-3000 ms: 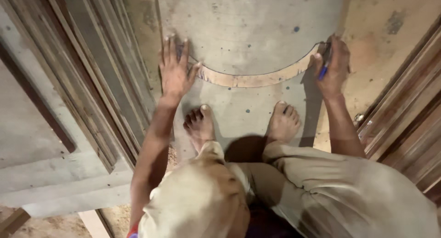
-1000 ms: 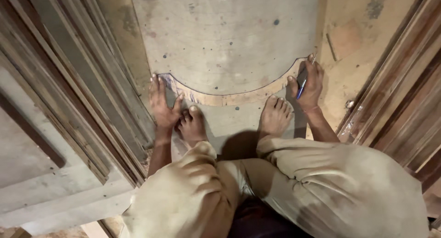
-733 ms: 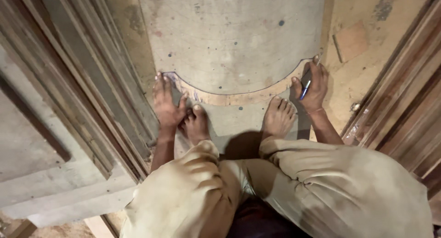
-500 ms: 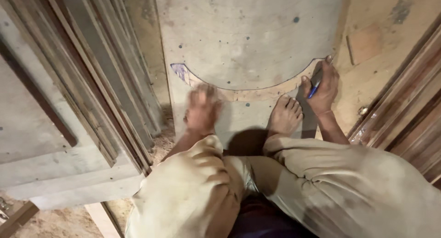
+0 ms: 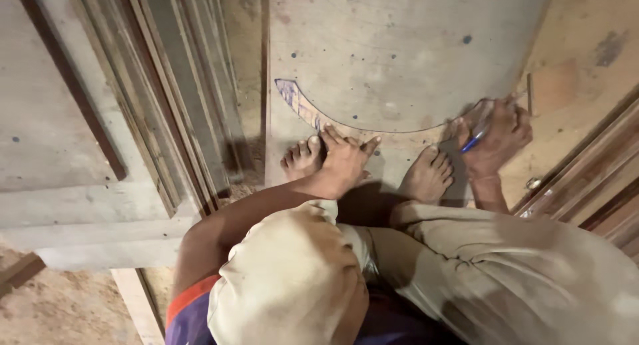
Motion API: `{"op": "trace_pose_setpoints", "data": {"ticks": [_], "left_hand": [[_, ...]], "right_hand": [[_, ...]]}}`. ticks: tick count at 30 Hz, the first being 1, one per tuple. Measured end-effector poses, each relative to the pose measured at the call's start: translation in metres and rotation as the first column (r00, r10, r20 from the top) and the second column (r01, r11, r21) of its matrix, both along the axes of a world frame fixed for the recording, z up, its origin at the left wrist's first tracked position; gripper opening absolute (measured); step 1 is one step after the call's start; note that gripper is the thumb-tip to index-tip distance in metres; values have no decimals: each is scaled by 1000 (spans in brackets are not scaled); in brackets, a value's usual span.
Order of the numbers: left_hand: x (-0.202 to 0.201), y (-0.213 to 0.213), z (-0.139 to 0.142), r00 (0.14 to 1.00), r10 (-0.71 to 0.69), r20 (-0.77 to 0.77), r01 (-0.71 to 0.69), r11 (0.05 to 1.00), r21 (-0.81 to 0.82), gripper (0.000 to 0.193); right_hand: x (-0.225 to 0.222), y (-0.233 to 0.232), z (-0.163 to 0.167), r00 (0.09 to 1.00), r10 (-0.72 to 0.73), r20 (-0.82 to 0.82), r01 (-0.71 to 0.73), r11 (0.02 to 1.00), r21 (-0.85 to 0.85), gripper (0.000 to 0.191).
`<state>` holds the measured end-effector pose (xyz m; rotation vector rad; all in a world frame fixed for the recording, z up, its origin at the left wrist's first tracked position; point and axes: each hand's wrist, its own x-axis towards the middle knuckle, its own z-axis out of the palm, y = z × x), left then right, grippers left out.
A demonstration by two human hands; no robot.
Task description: The person kneels on the floor of a woodworking shop and traces around a curved wooden template placed on a large board, using a pen. They repeatedly reposition and hold the template steady with one hand while drawing along its edge, then move the board at the end.
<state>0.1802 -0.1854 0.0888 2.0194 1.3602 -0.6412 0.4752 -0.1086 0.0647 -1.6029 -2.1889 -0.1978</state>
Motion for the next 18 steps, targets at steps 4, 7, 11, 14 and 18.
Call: {"op": "trace_pose_setpoints", "data": {"ticks": [4,7,11,14,18], "left_hand": [[7,-9,-32,1000,25,13,-24,999,-38,88],[20,-25,-69,998,23,-55,-14,987,160,76],[31,-41,-94,993,-26,-112,49,978,203,76],[26,-37,-79,995,3,-99,22,970,242,77],[10,-22,-36,1000,12,-16,-9,985,171,83]], "right_hand": [[-73,14,14,927,281,-250,-351,885,-306,40],[-145,41,21,615,99,-782,-710,501,-495,38],[-238,74,19,610,-119,-784,-750,235,-619,26],[-280,88,12,555,48,-830,-804,284,-522,21],[-305,91,-1,554,133,-822,-802,350,-483,18]]}}
